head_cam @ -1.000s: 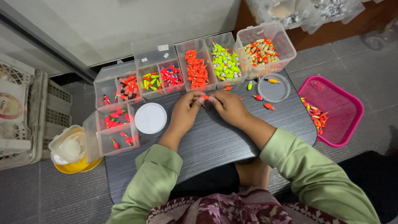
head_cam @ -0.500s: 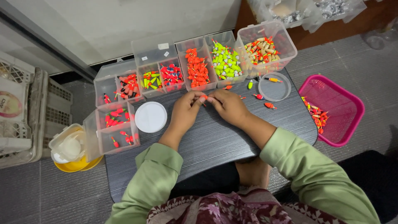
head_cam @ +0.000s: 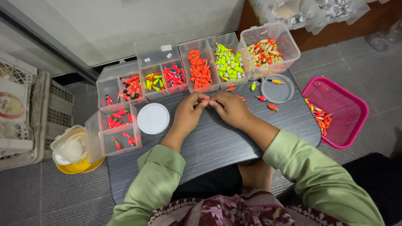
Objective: Assembling small plastic fishing floats by joining the float bodies with their respective stems or caps.
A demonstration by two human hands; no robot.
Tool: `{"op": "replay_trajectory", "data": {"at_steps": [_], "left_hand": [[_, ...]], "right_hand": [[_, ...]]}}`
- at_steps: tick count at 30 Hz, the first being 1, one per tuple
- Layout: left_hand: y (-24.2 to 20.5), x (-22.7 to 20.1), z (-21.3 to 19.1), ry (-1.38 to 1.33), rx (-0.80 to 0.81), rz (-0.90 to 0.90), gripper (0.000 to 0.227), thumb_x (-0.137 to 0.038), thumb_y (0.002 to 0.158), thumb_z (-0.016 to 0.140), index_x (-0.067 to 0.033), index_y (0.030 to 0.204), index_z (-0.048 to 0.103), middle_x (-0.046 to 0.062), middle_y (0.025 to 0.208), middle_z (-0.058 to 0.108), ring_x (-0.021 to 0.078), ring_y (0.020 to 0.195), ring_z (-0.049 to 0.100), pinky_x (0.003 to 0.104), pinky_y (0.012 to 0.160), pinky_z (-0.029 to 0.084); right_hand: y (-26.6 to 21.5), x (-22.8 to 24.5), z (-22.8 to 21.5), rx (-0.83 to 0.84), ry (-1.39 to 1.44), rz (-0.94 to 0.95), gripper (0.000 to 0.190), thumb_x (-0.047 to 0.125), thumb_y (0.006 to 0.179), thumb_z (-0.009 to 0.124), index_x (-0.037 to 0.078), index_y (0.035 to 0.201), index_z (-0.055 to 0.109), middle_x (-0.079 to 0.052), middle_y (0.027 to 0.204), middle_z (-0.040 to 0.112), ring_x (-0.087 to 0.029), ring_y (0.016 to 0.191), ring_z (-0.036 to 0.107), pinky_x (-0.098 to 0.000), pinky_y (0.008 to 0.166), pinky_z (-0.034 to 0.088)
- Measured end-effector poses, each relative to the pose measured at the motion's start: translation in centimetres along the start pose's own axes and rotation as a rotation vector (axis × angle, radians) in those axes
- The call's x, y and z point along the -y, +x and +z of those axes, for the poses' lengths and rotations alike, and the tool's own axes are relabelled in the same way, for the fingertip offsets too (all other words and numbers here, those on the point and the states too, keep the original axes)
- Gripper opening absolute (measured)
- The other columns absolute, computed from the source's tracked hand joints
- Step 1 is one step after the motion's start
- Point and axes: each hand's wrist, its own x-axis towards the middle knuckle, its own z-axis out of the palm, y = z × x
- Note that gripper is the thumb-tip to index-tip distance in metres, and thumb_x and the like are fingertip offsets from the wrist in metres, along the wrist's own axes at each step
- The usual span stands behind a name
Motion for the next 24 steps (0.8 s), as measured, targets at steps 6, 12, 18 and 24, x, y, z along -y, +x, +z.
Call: {"op": "replay_trajectory", "data": {"at_steps": [6,12,18,24], "left_hand": [[-0.2,-0.9,-0.3,0.012,-0.023,0.016,0.020,-0.017,0.099,0.064,-0.0136,0.118,0.068,0.015,0.105,0.073,0.0307,0.095,0.071,0.044,0.082,0.056],[0.3,0.1,-0.1,0.135,-0.010,0.050,0.019,-0.027,0.103,0.060,-0.0127,0.110,0.071,0.014,0.101,0.072,0.0335,0.098,0.071,0.045,0.086,0.056],[-0.3,-1.2,-0.5,0.055,-0.016,0.037,0.019,-0.018,0.099,0.065,-0.0160,0.117,0.071,0.014,0.099,0.070,0.0317,0.097,0.071,0.045,0.087,0.056],[0.4,0.8,0.0,0.142,-0.019,0.059,0.017,-0.027,0.104,0.059,-0.0151,0.105,0.071,0.010,0.088,0.068,0.0289,0.089,0.070,0.044,0.082,0.056]], "right_hand": [[0.2,0.5,-0.4,-0.002,0.010,0.028,0.015,0.020,0.101,0.062,0.012,0.106,0.074,-0.012,0.092,0.073,-0.032,0.097,0.072,-0.0426,0.088,0.057],[0.0,0.2,-0.1,0.004,0.004,0.016,0.016,0.021,0.101,0.062,0.013,0.107,0.074,-0.011,0.091,0.072,-0.031,0.097,0.071,-0.0427,0.087,0.057],[0.1,0.6,-0.5,0.007,-0.010,0.003,0.016,0.021,0.101,0.062,0.011,0.107,0.073,-0.014,0.092,0.072,-0.036,0.096,0.071,-0.0453,0.086,0.057],[-0.2,-0.1,0.2,-0.023,-0.056,0.006,0.015,0.023,0.100,0.065,0.012,0.106,0.074,-0.011,0.091,0.073,-0.032,0.095,0.072,-0.0423,0.085,0.057]]}}
